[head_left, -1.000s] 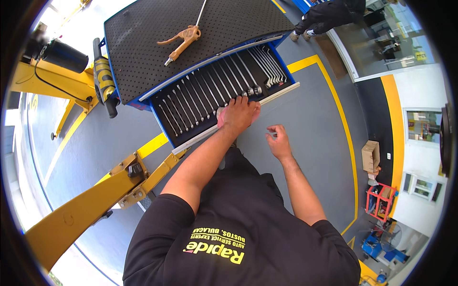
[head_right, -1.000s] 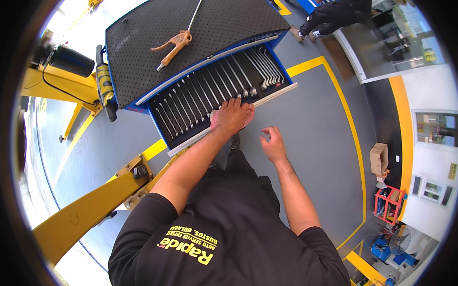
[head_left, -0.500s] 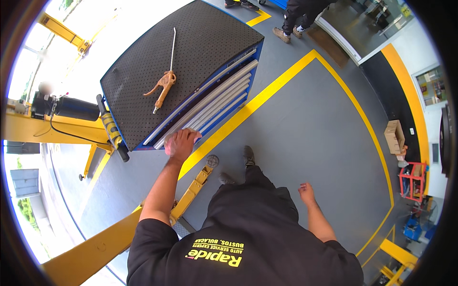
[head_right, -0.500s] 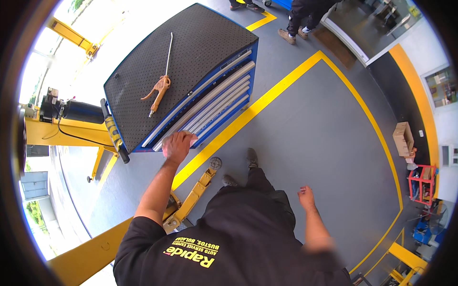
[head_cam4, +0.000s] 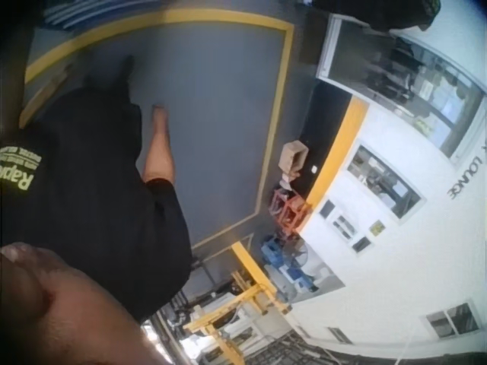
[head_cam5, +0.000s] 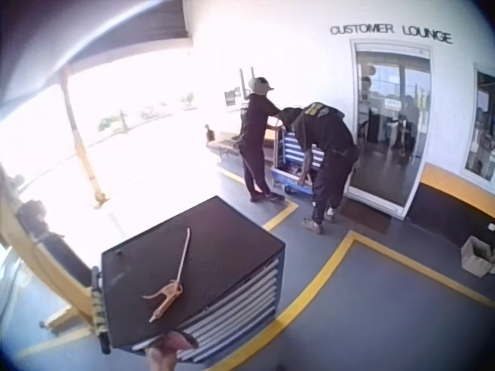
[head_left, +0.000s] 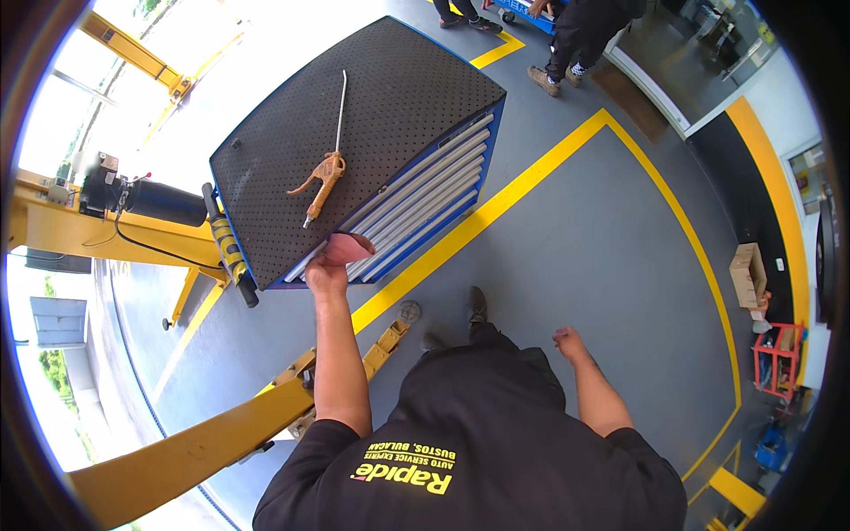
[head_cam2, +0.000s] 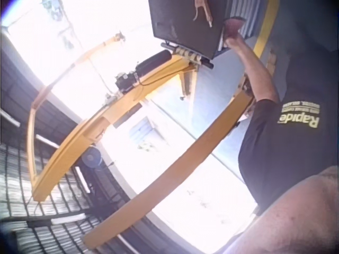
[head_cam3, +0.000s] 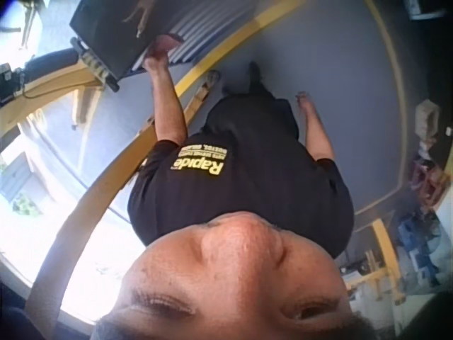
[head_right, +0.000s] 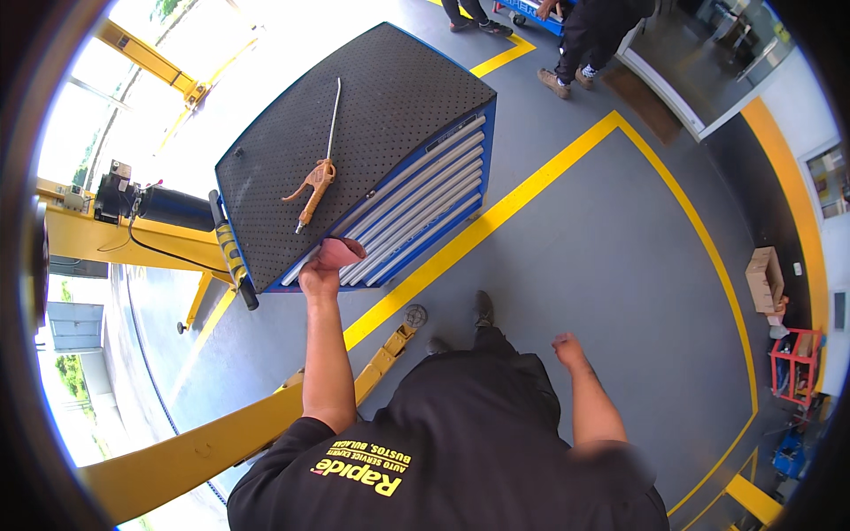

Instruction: The person opens a tool chest drawer, wipes several hand tools with a cloth, and places them back into the drawer. The person then wipes the top surface of the tool chest and returns a grease gun to its position.

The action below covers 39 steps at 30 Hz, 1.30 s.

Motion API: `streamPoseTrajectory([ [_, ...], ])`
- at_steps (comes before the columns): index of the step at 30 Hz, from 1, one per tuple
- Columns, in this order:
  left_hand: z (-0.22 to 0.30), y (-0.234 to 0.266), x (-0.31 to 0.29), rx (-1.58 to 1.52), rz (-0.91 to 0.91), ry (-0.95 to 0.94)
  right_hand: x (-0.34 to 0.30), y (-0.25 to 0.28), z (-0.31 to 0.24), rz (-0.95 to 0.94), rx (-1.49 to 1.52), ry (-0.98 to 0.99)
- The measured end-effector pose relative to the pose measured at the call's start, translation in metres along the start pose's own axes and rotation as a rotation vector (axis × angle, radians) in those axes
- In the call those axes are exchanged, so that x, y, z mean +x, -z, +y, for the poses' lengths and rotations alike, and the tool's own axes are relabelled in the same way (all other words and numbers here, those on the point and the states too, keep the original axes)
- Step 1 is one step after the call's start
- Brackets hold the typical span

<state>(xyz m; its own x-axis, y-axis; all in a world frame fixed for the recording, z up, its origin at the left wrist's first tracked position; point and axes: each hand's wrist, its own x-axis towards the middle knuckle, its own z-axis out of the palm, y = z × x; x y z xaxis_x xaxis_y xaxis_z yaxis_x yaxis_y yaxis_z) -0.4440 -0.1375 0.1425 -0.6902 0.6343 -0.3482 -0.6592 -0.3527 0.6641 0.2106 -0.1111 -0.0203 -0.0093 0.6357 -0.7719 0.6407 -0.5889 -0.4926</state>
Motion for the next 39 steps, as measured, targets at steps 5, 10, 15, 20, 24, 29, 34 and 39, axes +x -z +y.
streamPoseTrajectory([
  [5,-0.028,0.016,-0.053,0.057,0.151,0.033,0.039,0.002,-0.126,0.053,-0.146,0.434],
  [10,-0.013,-0.024,-0.175,0.305,0.002,0.293,-0.033,-0.044,-0.293,0.026,-0.058,0.839],
  [15,0.060,-0.061,-0.196,1.219,-0.040,-0.657,-0.094,-0.065,-0.347,0.175,-0.137,1.287],
  [20,0.043,-0.013,-0.184,1.664,-0.174,-0.668,-0.119,-0.069,-0.331,0.163,-0.227,1.261],
  [24,0.018,0.006,-0.216,1.855,-0.280,-0.624,-0.145,-0.053,-0.305,0.160,-0.219,1.129],
  [29,-0.005,0.021,-0.221,1.479,-0.194,-0.670,-0.174,-0.081,-0.308,-0.092,-0.012,0.960],
  [34,-0.029,-0.036,-0.210,0.457,-0.388,0.030,-0.195,-0.154,-0.346,-0.769,0.673,0.449],
  [39,-0.020,-0.065,-0.203,1.134,-0.296,-0.618,-0.210,-0.143,-0.343,-1.027,0.892,0.464],
])
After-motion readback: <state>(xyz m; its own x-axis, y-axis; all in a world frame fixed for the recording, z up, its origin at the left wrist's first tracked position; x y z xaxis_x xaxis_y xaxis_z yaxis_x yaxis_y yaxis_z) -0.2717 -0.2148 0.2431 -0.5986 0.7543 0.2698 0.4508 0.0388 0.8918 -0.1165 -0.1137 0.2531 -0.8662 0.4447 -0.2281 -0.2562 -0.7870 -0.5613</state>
